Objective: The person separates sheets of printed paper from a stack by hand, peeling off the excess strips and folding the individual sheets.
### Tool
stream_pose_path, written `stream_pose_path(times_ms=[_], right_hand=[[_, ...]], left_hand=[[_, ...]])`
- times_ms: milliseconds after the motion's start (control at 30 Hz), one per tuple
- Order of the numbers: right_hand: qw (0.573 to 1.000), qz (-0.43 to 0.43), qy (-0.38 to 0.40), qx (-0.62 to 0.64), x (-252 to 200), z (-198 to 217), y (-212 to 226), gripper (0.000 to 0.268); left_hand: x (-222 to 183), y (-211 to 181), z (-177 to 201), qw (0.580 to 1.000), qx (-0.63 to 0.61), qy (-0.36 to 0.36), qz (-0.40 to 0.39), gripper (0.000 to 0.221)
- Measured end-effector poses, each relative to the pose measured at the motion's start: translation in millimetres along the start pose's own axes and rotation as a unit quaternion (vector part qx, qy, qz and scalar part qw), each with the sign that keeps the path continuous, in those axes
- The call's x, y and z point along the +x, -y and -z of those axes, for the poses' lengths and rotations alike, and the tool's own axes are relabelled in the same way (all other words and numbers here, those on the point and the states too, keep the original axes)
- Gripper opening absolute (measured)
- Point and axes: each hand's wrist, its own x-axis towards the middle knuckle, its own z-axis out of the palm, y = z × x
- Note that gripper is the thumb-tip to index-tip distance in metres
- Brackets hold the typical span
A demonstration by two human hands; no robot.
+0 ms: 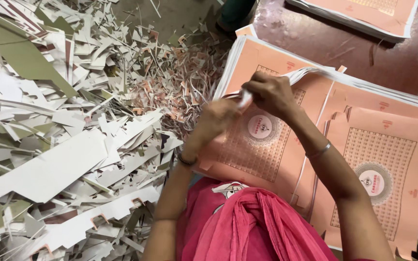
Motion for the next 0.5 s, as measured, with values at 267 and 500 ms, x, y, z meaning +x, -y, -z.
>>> stream_pose_path(times_ms=[267, 500], right_hand=[[0.992, -0.085, -0.055, 0.071, -17.0, 6.4, 8.6, 0.021], [0.958, -0.110, 0.263, 0.008, -17.4, 20.0, 57.3, 0.022]], left_hand=[[52.9, 20.8, 3.4, 0.966, -0.154, 0.075, -0.192, 0.072], [56.6, 68.1, -81.4, 0.984, 0.116, -0.058, -0.124, 0.034]])
